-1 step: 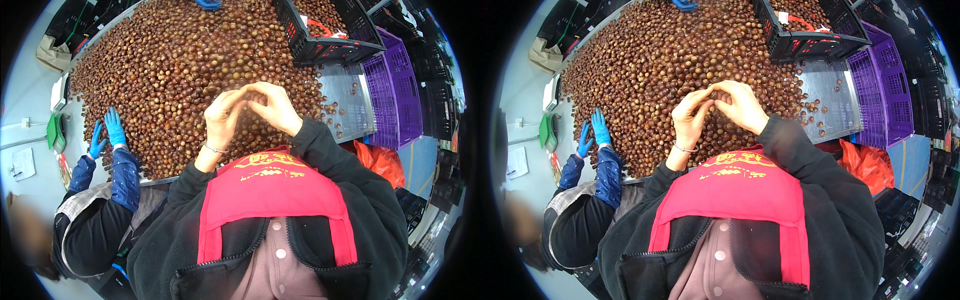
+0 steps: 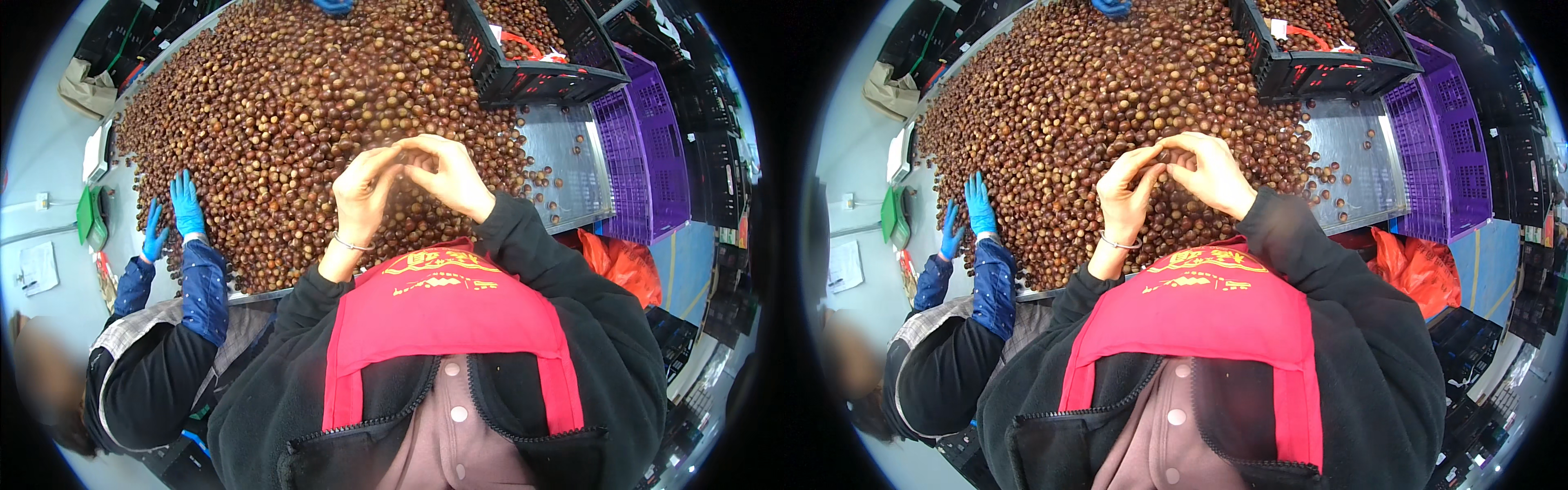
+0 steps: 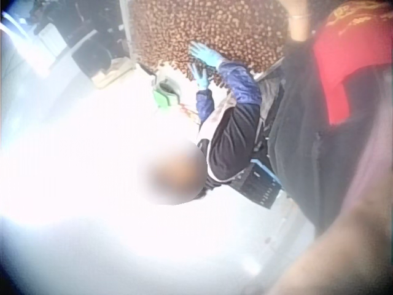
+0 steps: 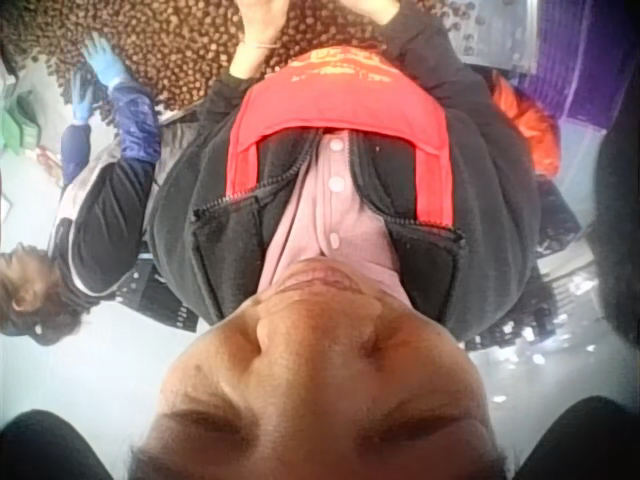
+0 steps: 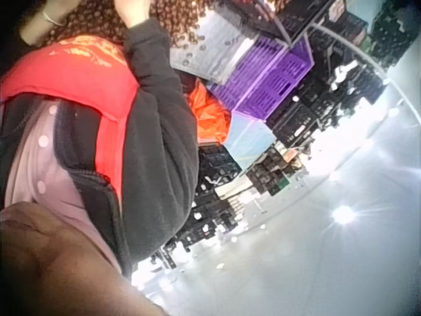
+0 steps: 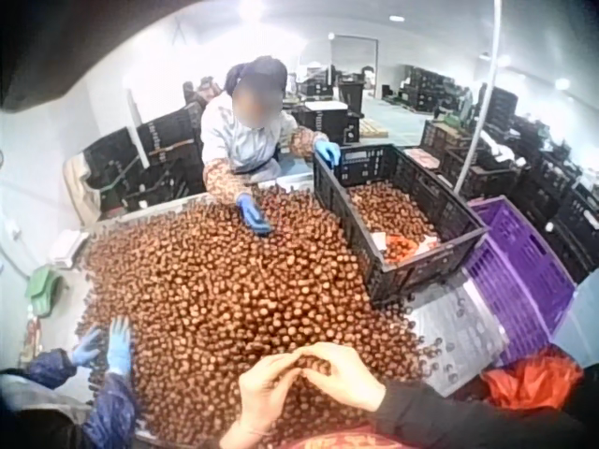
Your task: The person sorts chestnuts on a large metal table by hand, picking up individual nuts and placing them into a black crate. Another worker wearing blue gloves also sorts chestnuts nearby. The camera wearer repeatedly scoops and transfers chestnuts into the crate throughout the clip.
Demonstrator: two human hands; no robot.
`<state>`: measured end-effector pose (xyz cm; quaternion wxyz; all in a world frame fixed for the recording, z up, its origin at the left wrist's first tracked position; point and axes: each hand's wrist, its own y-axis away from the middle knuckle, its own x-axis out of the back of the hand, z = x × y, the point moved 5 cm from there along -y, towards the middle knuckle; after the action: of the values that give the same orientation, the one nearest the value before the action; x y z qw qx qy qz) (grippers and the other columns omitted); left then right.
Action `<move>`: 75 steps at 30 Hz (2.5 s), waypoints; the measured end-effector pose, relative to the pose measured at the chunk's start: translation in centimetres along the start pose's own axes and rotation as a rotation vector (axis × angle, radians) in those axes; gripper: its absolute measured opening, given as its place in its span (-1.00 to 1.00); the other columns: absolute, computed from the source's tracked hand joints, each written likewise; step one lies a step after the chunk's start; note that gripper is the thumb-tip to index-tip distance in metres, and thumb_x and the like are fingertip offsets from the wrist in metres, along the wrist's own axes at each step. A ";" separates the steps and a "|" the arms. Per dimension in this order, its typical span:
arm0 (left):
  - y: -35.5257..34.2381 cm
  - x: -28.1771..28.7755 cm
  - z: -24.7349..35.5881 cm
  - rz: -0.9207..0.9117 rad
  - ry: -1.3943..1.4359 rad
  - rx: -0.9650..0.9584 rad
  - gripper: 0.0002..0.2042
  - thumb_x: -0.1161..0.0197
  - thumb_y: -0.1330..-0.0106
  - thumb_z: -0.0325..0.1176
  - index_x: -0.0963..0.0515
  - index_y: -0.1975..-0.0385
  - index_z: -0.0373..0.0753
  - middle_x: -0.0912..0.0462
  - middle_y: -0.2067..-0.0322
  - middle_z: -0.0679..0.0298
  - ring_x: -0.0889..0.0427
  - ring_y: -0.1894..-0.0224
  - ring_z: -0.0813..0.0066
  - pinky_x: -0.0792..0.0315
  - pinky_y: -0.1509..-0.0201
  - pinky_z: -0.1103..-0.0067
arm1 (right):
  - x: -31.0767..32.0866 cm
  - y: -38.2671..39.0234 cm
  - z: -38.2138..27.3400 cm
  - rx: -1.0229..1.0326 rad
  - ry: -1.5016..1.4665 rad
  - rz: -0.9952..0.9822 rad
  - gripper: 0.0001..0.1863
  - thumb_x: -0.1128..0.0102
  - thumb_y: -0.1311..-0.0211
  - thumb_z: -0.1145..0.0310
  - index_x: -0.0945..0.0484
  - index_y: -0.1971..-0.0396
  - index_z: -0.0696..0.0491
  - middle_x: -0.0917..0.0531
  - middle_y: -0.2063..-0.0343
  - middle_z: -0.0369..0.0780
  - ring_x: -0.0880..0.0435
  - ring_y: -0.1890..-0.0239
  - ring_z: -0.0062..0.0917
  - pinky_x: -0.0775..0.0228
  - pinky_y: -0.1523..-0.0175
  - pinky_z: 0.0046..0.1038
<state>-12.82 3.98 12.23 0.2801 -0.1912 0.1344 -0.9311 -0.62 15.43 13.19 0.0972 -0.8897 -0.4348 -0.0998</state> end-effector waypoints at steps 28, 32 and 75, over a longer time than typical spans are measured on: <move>0.7 -0.4 1.2 -0.052 -0.240 -0.165 -0.70 -0.39 -0.17 -0.70 -0.66 0.10 -0.30 -0.71 0.15 0.15 -0.75 0.16 0.29 -0.63 0.13 0.53 | -0.7 0.9 1.7 -0.319 -0.283 -0.034 -0.76 -0.30 -0.19 0.52 -0.61 0.15 0.27 -0.74 0.39 -0.17 -0.76 0.36 -0.58 -0.66 0.20 -0.53; 0.9 -0.6 1.4 -0.051 -0.250 -0.214 -0.70 -0.38 -0.15 -0.71 -0.66 0.12 -0.30 -0.71 0.16 0.16 -0.75 0.17 0.27 -0.62 0.15 0.52 | -0.8 0.9 1.5 -0.300 -0.263 -0.032 -0.81 -0.26 -0.16 0.55 -0.59 0.21 0.24 -0.73 0.44 -0.19 -0.73 0.39 -0.61 -0.62 0.25 -0.54; 1.2 -1.0 -0.3 -0.143 -0.332 -0.199 -0.69 -0.38 -0.14 -0.67 -0.65 0.09 -0.30 -0.69 0.13 0.13 -0.71 0.09 0.12 -0.60 0.01 0.39 | -1.8 1.2 3.4 -0.278 -0.042 -0.157 -0.74 -0.22 -0.28 0.45 -0.64 0.17 0.36 -0.79 0.45 -0.03 -0.81 0.42 -0.46 -0.63 0.29 -0.41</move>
<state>-11.62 3.64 11.28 0.2114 -0.3777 0.1639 -0.8864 -0.41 14.22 9.33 -0.0441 -0.8598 -0.4868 -0.1477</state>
